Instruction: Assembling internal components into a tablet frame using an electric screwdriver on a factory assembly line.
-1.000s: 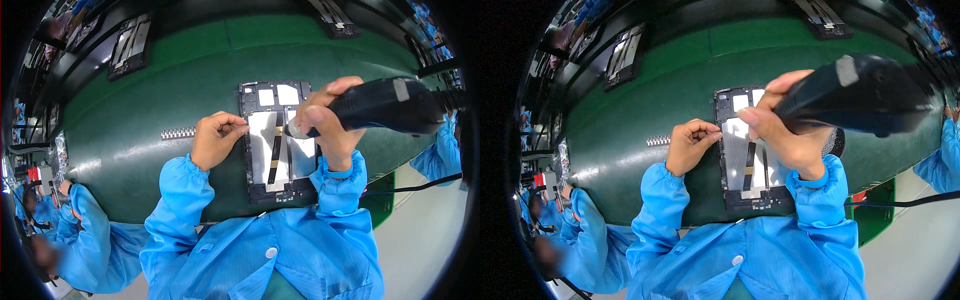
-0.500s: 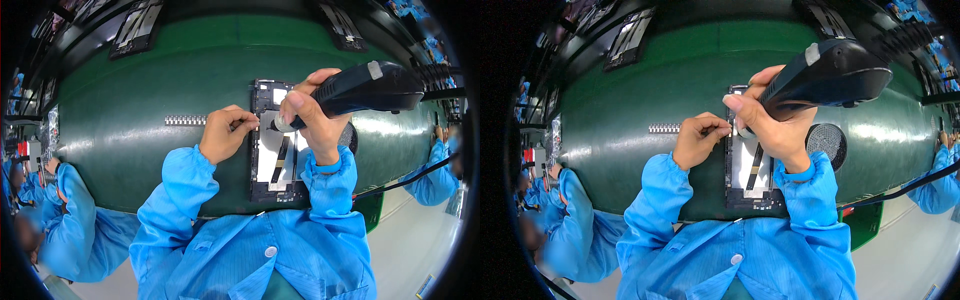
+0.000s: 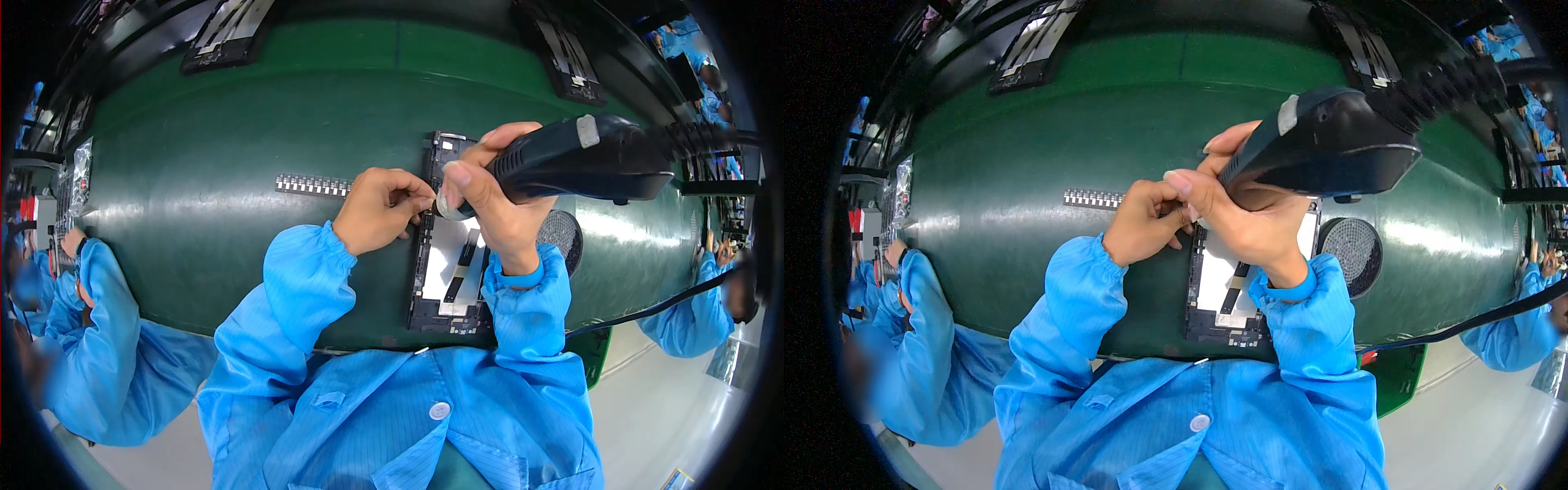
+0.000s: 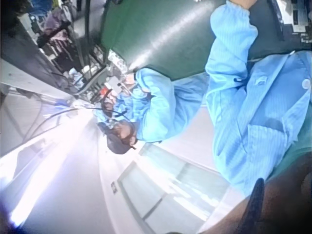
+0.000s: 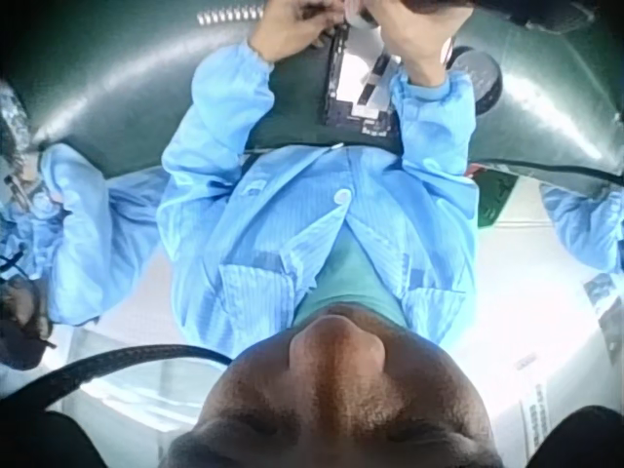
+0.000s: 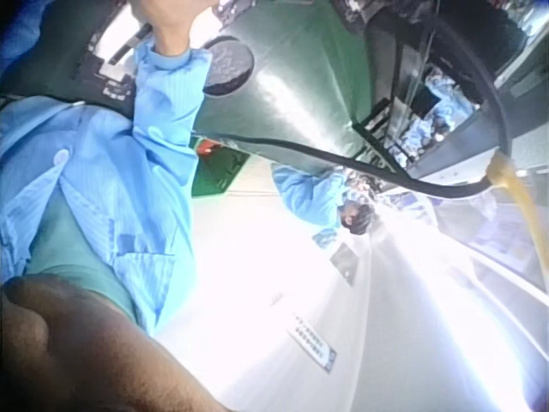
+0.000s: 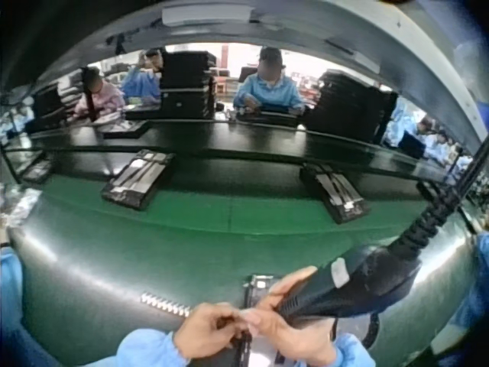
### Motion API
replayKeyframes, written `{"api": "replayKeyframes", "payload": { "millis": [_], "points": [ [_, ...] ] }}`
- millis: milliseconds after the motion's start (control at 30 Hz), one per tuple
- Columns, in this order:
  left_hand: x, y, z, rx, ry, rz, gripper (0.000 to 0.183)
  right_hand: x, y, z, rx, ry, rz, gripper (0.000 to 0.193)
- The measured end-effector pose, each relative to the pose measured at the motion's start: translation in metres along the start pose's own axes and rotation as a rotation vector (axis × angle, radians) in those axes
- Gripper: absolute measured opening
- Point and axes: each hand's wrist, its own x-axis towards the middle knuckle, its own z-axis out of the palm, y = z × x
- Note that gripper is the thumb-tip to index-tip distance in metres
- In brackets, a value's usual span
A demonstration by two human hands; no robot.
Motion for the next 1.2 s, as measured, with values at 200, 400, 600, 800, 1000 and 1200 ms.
{"api": "replayKeyframes", "payload": {
  "millis": [200,400,600,800,1000,1200],
  "points": [
    [0.0,-0.002,0.001,-0.013,0.002,-0.004,0.009,0.0,0.0,-0.001,-0.049,-0.038,0.013,0.036],
    [0.0,-0.001,-0.001,-0.061,-0.022,-0.041,0.01,0.001,0.0,-0.002,-0.129,-0.136,-0.024,0.037],
    [0.001,0.003,-0.003,-0.054,-0.055,-0.051,0.012,0.003,-0.003,0.003,-0.105,-0.202,0.016,0.038],
    [0.002,-0.005,-0.004,-0.068,-0.066,0.012,0.012,0.005,-0.006,0.007,-0.217,-0.328,-0.01,0.038],
    [0.002,-0.004,-0.003,-0.022,-0.054,0.088,0.012,0.0,-0.002,0.009,-0.269,-0.265,-0.03,0.037],
    [-0.002,-0.009,-0.005,-0.085,-0.059,0.045,0.014,0.004,-0.01,-0.003,0.045,-0.033,-0.021,0.036]
  ]
}}
